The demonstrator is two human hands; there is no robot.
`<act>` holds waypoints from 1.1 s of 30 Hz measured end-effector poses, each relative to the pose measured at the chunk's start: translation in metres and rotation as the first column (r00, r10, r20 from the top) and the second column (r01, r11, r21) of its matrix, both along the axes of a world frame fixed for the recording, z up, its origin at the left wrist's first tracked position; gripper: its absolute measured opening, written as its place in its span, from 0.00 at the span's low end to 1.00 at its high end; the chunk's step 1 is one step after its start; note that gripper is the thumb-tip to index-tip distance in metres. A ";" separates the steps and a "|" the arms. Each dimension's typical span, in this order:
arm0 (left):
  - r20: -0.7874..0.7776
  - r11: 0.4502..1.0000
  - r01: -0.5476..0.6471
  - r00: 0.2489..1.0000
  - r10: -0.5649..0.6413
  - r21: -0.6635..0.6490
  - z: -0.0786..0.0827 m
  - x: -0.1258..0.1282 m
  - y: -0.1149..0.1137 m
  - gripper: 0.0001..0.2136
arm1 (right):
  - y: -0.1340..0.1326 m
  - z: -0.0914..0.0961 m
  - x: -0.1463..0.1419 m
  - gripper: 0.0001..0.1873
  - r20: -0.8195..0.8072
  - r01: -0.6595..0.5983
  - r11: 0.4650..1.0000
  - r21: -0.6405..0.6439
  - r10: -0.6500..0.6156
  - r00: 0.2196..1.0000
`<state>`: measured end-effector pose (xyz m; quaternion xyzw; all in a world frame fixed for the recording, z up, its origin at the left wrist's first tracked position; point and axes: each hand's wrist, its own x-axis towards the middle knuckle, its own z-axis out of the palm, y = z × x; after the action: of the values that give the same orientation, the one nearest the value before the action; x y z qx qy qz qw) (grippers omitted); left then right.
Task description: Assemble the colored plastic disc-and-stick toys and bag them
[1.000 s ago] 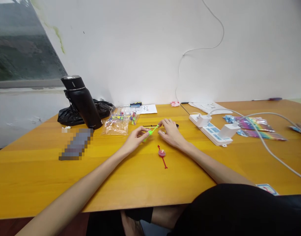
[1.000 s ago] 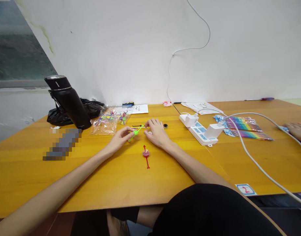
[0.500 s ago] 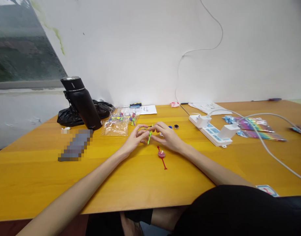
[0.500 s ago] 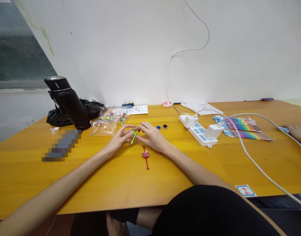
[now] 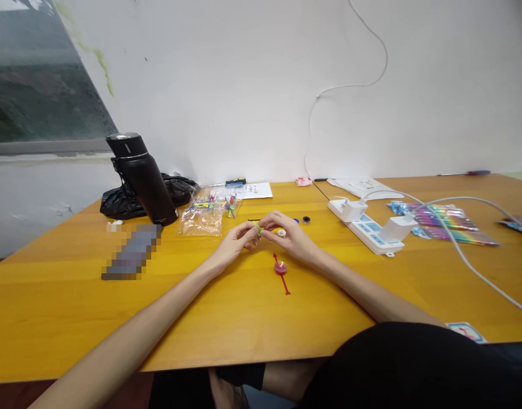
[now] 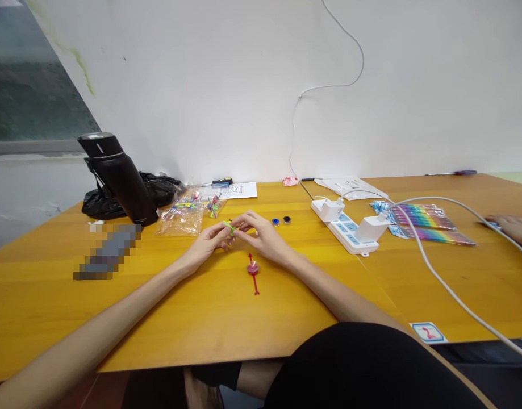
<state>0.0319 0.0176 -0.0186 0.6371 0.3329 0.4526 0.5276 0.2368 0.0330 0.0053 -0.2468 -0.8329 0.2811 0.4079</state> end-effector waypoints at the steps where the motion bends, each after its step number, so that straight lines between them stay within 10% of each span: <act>1: 0.000 1.000 -0.001 1.000 0.001 0.001 0.000 0.000 0.000 0.16 | 0.001 -0.001 -0.001 0.10 -0.019 -0.012 0.998 -0.062 0.011 1.000; 19: 0.005 0.980 0.197 0.980 -0.197 -0.012 0.002 0.001 -0.005 0.17 | 0.001 -0.009 -0.005 0.19 -0.242 -0.318 0.774 -0.548 0.217 0.946; 33: -0.026 0.958 0.287 0.958 -0.286 0.016 0.002 0.001 -0.006 0.15 | 0.007 -0.013 0.002 0.20 -0.012 -0.211 0.917 -0.339 0.220 0.975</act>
<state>0.0327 0.0111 -0.0169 0.6891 0.2388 0.3673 0.5772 0.2387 0.0397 -0.0082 -0.2236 -0.7998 0.4595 0.3149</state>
